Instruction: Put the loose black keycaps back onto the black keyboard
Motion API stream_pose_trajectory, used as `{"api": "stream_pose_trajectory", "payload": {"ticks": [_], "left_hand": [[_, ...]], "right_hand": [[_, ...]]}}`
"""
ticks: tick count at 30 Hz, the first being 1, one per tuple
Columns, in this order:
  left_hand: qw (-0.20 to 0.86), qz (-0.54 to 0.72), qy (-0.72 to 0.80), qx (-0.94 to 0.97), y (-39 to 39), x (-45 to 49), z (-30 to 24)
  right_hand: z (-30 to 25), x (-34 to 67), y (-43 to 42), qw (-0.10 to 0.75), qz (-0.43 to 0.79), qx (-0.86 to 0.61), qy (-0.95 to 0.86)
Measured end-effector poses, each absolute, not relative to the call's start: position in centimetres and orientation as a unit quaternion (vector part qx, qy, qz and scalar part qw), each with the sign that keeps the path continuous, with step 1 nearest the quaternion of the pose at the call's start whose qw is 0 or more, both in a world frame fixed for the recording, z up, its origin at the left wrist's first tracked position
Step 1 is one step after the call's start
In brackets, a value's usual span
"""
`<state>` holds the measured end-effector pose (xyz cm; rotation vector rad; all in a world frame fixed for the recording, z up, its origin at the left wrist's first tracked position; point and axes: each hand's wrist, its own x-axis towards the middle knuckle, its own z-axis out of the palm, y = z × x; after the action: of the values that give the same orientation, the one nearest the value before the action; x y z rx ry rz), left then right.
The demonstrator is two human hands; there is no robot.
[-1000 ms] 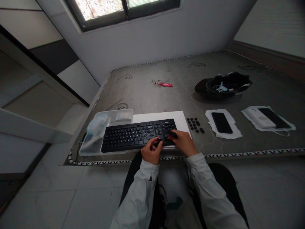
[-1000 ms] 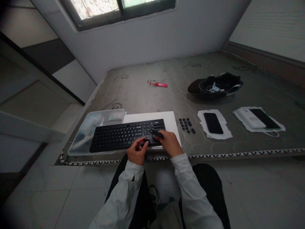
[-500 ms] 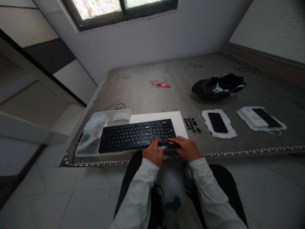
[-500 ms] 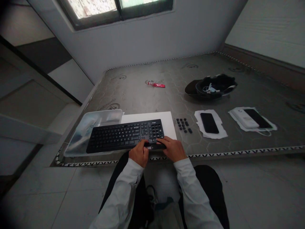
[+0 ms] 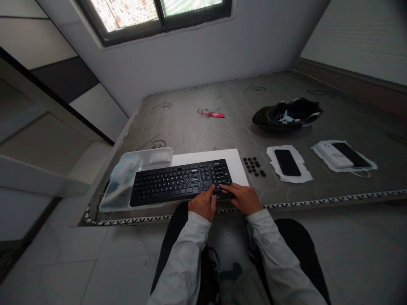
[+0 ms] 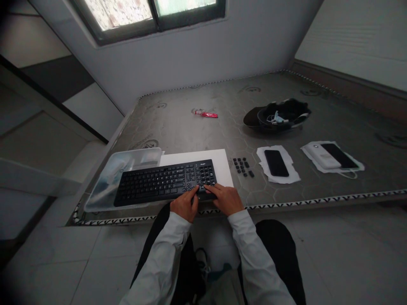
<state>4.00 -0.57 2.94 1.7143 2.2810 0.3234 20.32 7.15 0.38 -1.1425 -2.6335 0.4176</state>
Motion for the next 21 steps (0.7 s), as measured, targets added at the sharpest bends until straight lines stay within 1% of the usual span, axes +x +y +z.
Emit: {"api": "stream_pose_trajectory", "payload": {"ticks": [4, 14, 21], "left_hand": [[0.129, 0.116, 0.787, 0.592, -0.58, 4.09, 2.80], [0.127, 0.108, 0.781, 0.602, -0.55, 4.33, 2.47], [0.165, 0.090, 0.773, 0.605, -0.48, 4.50, 3.09]], "right_hand": [[0.83, 20.12, 7.14, 0.104, 0.149, -0.395, -0.900], [0.92, 20.02, 7.05, 0.095, 0.137, -0.397, -0.903], [0.65, 19.67, 6.81, 0.112, 0.144, -0.398, -0.899]]}}
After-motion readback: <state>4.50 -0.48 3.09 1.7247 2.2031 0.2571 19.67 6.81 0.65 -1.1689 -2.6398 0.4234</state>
